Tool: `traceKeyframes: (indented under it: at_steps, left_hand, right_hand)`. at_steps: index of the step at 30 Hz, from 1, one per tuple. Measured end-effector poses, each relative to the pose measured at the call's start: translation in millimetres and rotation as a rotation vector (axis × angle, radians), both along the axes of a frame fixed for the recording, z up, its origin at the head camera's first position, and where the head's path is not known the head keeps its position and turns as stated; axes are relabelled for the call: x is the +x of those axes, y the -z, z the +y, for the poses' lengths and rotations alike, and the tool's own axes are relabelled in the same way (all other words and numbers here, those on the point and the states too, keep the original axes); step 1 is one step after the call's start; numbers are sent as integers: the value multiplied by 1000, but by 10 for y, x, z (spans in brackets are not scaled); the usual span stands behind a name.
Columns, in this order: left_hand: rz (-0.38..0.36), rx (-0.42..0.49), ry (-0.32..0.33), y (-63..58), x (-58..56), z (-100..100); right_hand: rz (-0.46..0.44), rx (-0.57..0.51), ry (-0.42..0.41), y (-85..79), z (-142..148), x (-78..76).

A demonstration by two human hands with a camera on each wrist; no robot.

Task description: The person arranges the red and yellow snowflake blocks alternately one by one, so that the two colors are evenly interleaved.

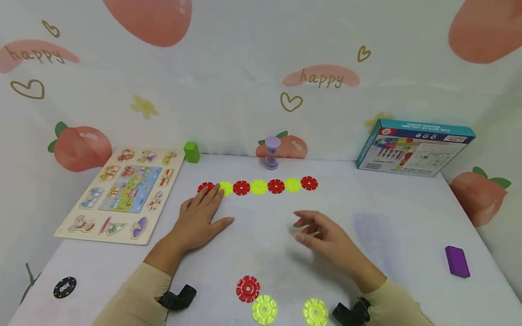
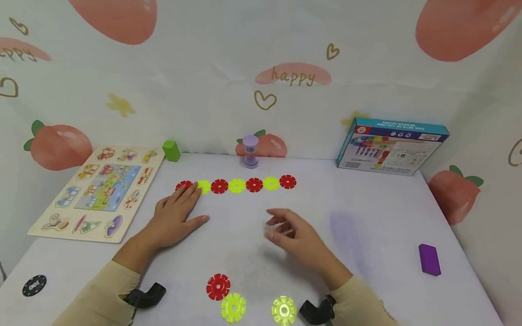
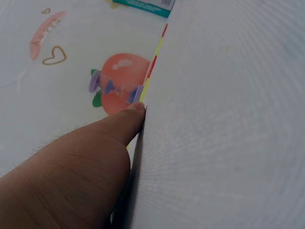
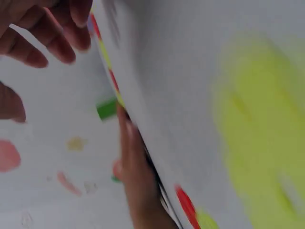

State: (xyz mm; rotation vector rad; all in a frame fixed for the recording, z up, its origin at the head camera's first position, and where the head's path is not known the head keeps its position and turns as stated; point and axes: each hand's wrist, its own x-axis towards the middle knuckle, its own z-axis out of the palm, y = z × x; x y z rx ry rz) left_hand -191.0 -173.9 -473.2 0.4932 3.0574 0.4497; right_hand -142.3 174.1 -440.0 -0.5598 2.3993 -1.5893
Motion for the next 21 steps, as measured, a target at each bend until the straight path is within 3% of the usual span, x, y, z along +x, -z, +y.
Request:
traceKeyframes:
  at_steps: [3,6,9,12,14,17,21]
  left_hand:
    - [0,13,6,-5,2,-10]
    - [-2,19,8,-9,7,-13]
    - [1,20,7,-7,6,-9]
    - [8,20,5,-10,8,-9]
    - [7,22,5,-13,10,-9]
    - [1,23,6,-15,14,-8]
    - [-4,18,3,-20,14,-5]
  right_hand:
    - [-101,-41,-155,14,-133,254]
    - [-119,39,-293,45,-275,469]
    - [39,226,-365,70,-403,633]
    - [217,371,-354,92,-490,736]
    - [242,405,-341,94,-518,773]
    - [155,382,-344,64,-522,777]
    - [-34,264,-349,-16,-485,713]
